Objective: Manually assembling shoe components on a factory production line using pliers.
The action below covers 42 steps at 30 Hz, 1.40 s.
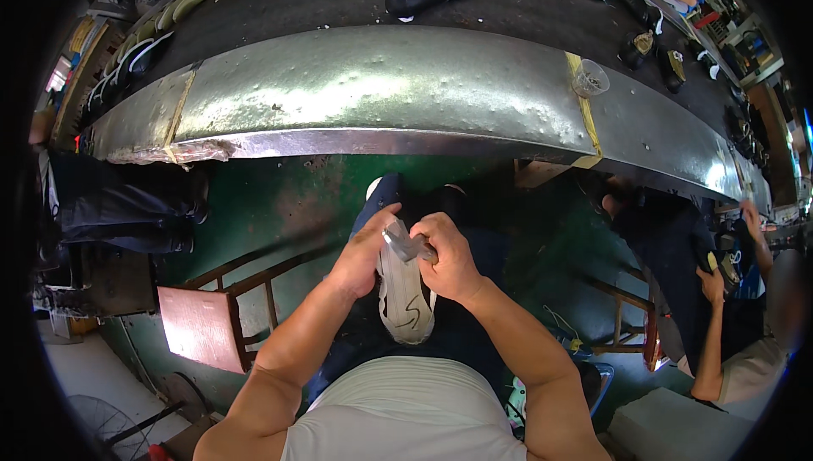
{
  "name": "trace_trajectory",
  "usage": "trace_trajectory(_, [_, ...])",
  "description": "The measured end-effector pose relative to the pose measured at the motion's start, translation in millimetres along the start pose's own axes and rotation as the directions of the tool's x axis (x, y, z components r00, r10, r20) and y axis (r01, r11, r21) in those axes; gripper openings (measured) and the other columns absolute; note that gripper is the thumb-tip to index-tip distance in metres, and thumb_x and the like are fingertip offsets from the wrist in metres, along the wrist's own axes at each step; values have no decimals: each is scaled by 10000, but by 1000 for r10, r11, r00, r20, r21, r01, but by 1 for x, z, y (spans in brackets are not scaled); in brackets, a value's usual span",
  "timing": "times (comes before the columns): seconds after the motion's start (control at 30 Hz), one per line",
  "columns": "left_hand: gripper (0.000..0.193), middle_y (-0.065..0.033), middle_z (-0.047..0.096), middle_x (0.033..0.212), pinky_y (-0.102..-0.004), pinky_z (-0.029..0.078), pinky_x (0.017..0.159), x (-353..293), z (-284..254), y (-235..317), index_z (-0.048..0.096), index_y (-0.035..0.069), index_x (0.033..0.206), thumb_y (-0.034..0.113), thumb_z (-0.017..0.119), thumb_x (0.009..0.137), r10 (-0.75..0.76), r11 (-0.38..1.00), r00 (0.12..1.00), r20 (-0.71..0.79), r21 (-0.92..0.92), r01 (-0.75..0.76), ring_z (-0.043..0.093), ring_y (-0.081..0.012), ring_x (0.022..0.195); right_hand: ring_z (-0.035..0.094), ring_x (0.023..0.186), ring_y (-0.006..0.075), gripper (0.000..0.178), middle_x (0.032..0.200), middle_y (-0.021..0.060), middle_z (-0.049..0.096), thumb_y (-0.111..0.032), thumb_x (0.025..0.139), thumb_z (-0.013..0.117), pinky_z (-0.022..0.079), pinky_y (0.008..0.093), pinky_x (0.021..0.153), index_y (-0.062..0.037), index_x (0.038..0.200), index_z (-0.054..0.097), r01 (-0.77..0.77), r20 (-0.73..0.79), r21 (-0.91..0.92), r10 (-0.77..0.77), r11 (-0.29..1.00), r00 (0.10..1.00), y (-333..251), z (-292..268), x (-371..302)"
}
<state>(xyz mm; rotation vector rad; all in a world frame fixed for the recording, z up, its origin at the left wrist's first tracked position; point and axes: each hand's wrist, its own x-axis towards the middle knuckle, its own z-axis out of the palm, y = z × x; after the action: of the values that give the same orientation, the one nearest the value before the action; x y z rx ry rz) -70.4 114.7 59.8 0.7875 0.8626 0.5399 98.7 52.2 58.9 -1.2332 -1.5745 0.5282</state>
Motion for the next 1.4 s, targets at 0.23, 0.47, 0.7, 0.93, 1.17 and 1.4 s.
trace_trajectory(0.23, [605,-157,510,1372,-323,394,1068,-14,-2,-8,379,34,1490,179,641,964,131,941,984,119,296,-162,482,-195,1289,584,802,242,365,918,87,568,148,734,612,473,333,665,-79,1017,575,80,71,-42,-76,996,995,-16,-16,-5])
trace_trajectory(0.47, [753,-220,419,1477,-372,338,1135,-75,20,14,278,-19,1505,47,690,878,438,649,802,406,474,-595,448,-284,1360,564,1025,147,258,1193,133,607,-93,980,579,460,312,918,-15,1196,461,-286,59,368,285,885,957,-59,-51,-31])
trace_trajectory(0.7, [745,-315,282,1555,-427,266,1170,-104,41,-6,248,-59,1514,190,644,934,542,374,615,573,490,-787,326,-427,1446,651,979,203,270,1092,138,686,-231,986,622,502,348,885,-18,1116,520,-321,26,305,330,897,944,-80,-45,-53])
trace_trajectory(0.93, [786,-284,314,1551,-410,295,1169,-71,14,-73,248,-31,1519,159,697,902,234,806,939,252,490,-332,327,-376,1457,666,763,272,362,825,158,661,-365,1022,556,513,380,711,-4,1035,566,-521,-99,12,520,853,849,-32,-39,-52])
trace_trajectory(1.17, [537,-224,683,1156,-359,489,959,-49,-6,-89,501,-58,1372,371,478,1049,215,771,976,17,610,-181,653,-275,1113,661,760,197,482,873,133,662,-366,876,732,532,346,711,46,1053,557,-680,58,-107,687,725,724,-29,-22,-96])
trace_trajectory(1.4, [274,-4,647,877,-245,423,595,-33,-7,-79,657,18,1159,136,485,981,-39,896,992,122,443,-19,529,-71,716,618,633,142,354,797,84,624,-40,768,683,505,303,556,52,1073,527,-850,201,-37,837,525,508,-6,-42,-117])
